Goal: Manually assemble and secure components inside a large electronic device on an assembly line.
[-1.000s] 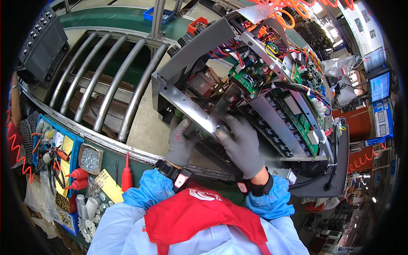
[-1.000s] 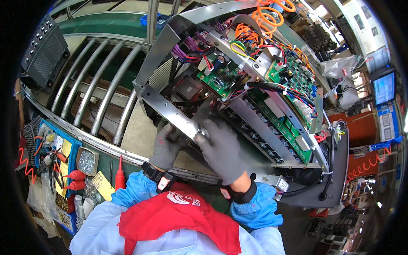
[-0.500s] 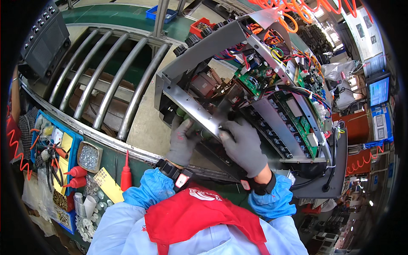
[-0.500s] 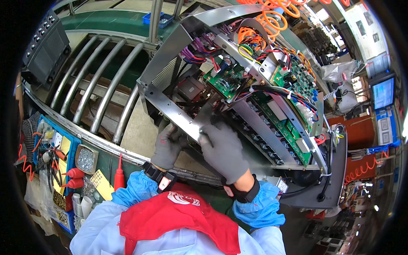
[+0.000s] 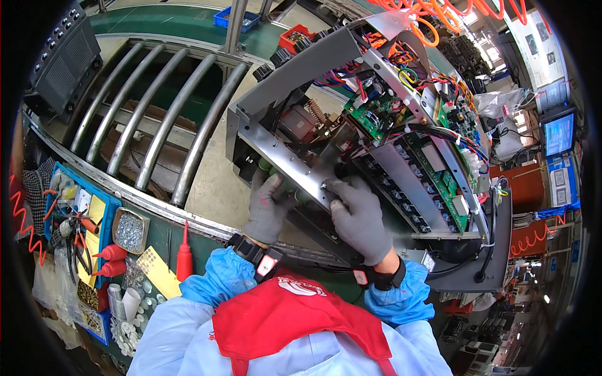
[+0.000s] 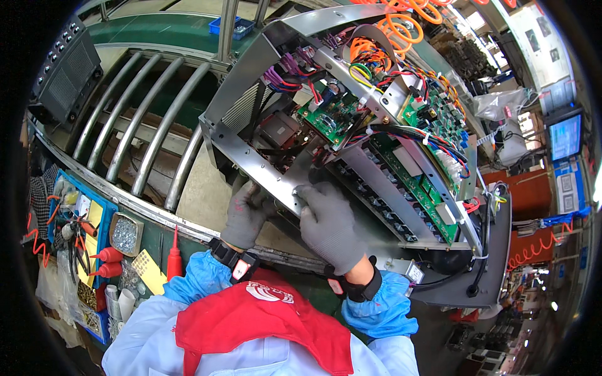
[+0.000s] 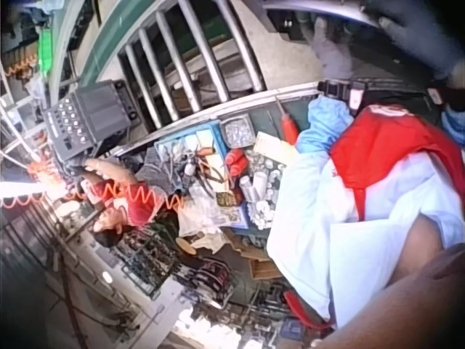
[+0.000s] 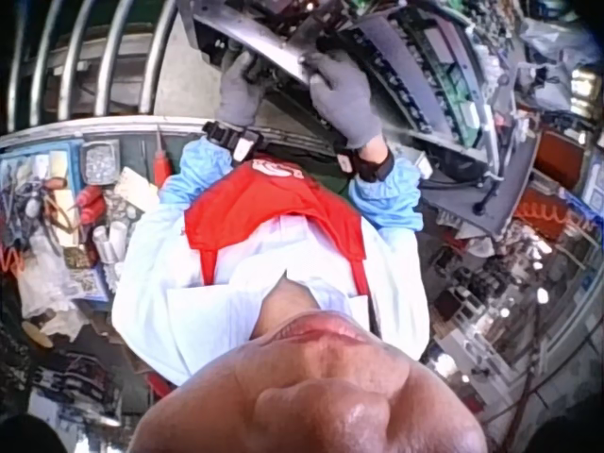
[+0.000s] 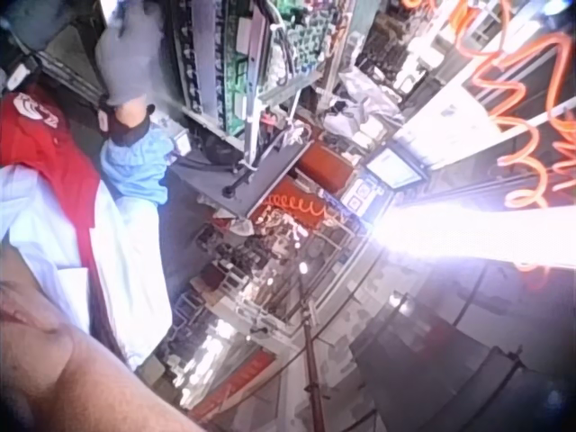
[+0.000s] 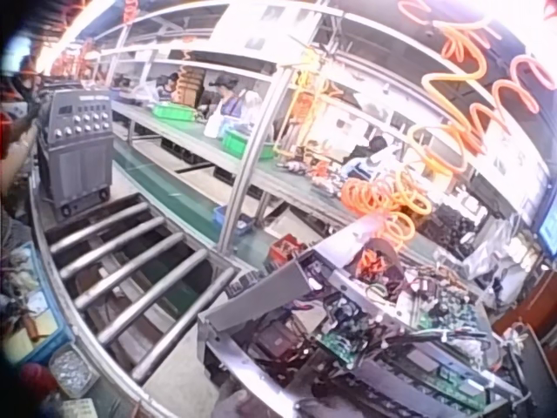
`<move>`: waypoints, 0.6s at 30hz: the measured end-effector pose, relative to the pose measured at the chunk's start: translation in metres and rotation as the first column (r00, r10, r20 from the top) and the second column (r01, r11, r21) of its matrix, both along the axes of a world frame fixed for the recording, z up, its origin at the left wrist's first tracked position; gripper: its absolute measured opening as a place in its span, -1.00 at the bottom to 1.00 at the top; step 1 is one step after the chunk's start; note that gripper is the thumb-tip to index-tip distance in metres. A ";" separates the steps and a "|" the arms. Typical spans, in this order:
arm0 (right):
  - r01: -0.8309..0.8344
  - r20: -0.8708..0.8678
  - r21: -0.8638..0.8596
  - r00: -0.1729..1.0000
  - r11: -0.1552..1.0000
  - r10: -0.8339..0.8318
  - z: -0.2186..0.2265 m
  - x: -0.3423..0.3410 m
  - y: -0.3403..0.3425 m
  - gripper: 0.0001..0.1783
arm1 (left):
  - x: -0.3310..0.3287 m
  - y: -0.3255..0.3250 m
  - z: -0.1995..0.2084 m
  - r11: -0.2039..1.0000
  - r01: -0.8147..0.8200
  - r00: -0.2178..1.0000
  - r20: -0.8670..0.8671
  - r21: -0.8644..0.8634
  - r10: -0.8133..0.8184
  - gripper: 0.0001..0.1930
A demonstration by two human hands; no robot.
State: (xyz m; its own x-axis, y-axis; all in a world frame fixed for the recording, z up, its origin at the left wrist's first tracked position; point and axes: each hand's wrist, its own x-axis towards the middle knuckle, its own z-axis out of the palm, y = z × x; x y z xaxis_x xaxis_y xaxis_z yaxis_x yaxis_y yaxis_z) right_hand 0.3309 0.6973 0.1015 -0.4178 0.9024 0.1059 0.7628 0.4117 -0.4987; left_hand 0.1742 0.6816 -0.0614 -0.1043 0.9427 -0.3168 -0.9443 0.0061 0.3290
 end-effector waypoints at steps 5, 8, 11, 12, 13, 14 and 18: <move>-0.090 -0.068 -0.093 0.994 0.992 0.084 0.005 0.001 0.003 -0.66 | 0.000 0.001 -0.002 1.000 0.000 0.999 0.035 0.000 0.000 -0.36; 0.020 -0.007 0.031 1.000 0.999 -0.020 0.002 -0.007 0.005 -0.70 | 0.000 0.000 -0.001 1.000 -0.005 0.999 0.040 -0.007 0.005 -0.36; -0.111 0.109 0.105 0.989 0.988 0.100 0.000 -0.012 0.014 -0.77 | 0.000 -0.001 0.002 1.000 -0.003 1.000 0.030 -0.005 0.003 -0.36; -0.132 0.184 0.144 0.977 0.981 0.105 -0.002 -0.014 0.016 -0.79 | -0.001 -0.001 0.004 1.000 -0.002 1.000 0.028 -0.005 0.002 -0.36; -0.157 0.260 0.180 0.960 0.971 0.107 -0.003 -0.014 0.018 -0.80 | -0.001 -0.001 0.005 1.000 -0.009 1.000 0.024 0.007 0.009 -0.36; -0.156 0.324 0.166 0.941 0.974 0.095 -0.004 -0.015 0.020 -0.81 | -0.001 -0.002 0.006 1.000 -0.017 1.000 0.021 0.018 0.017 -0.36; -0.141 0.352 0.178 0.933 0.974 0.071 -0.005 -0.014 0.020 -0.86 | -0.001 -0.002 0.011 1.000 -0.027 0.999 0.024 0.008 0.026 -0.35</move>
